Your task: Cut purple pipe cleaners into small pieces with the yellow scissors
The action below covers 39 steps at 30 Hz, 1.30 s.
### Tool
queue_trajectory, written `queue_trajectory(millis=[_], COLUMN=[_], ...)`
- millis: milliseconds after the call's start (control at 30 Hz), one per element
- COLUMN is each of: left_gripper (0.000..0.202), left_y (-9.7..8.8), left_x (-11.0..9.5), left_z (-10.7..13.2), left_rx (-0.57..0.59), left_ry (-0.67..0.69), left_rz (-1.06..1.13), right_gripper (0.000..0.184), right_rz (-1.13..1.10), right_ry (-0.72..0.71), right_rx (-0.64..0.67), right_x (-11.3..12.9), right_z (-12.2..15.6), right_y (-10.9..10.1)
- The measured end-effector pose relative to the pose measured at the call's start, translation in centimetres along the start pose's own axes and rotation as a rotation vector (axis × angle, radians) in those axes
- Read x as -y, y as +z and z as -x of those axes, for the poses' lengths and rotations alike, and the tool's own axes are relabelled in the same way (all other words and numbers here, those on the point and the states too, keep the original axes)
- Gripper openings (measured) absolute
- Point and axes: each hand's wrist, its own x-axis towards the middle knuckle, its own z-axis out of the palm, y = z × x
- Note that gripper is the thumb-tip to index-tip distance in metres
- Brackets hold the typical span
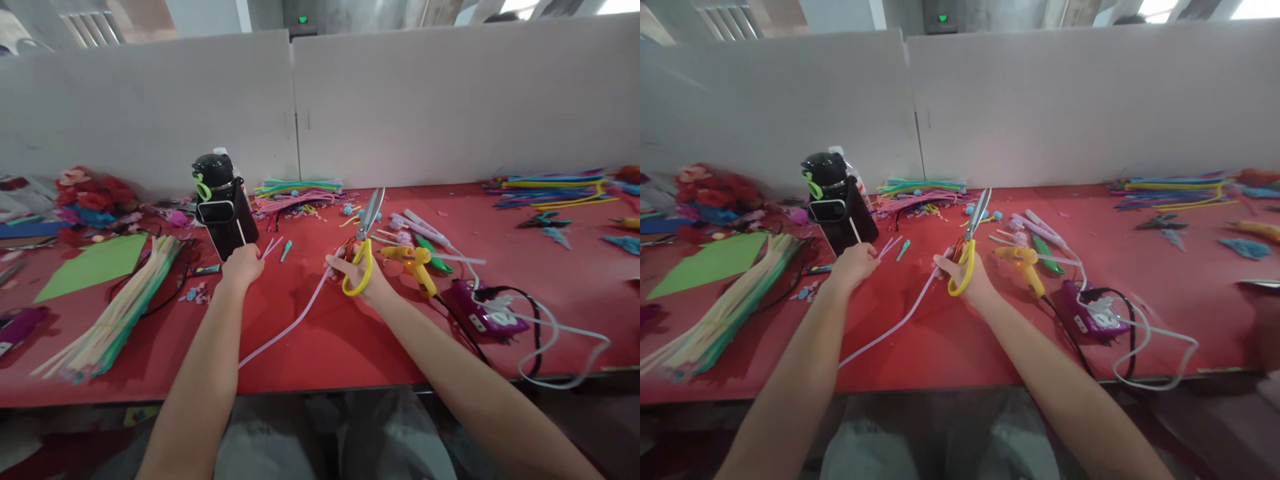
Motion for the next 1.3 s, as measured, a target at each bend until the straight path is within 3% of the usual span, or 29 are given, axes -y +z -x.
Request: queue_trajectory(millis=[267,433,767,1033,1100,1200,1300], left_gripper=[0.002,0.010,0.006,0.011,0.016,0.016,0.012], left_y=[-0.2,-0.3,0.7,-0.3,-0.5,-0.4,0.0], left_x=[-0.6,-0.8,-0.9,-1.6,-2.3,-3.6,-4.7], left_z=[0.4,0.6,0.4,0.9,1.4,2.6,3.7], left_rx=[-0.022,-0.070,0.029,0.035,0.100,0.332,0.465], left_ry=[0.031,0.072,0.045,0.079,0.182,0.400,0.442], left_rz=[-0.110,-0.076,-0.161,-0.097,0.057,0.433,0.568], right_gripper=[0.033,0.031,0.031,0.033,0.034,0.037,0.043], right_rz=[0.110,0.175,0.164,0.147,0.138,0.067,-0.035], right_ry=[0.007,0.002,0.014,0.020,0.015,-0.012,-0.039], right_rx=[0.017,0.071,0.078,0.084,0.093,0.048,-0.018], right_x=[-0.2,0.5,0.5,0.5,0.4,0.2,0.0], right_z=[0.2,0.6,0.7,0.7,0.6,0.3,0.0], right_y=[0.3,0.4,0.5,0.5,0.5,0.6,0.6])
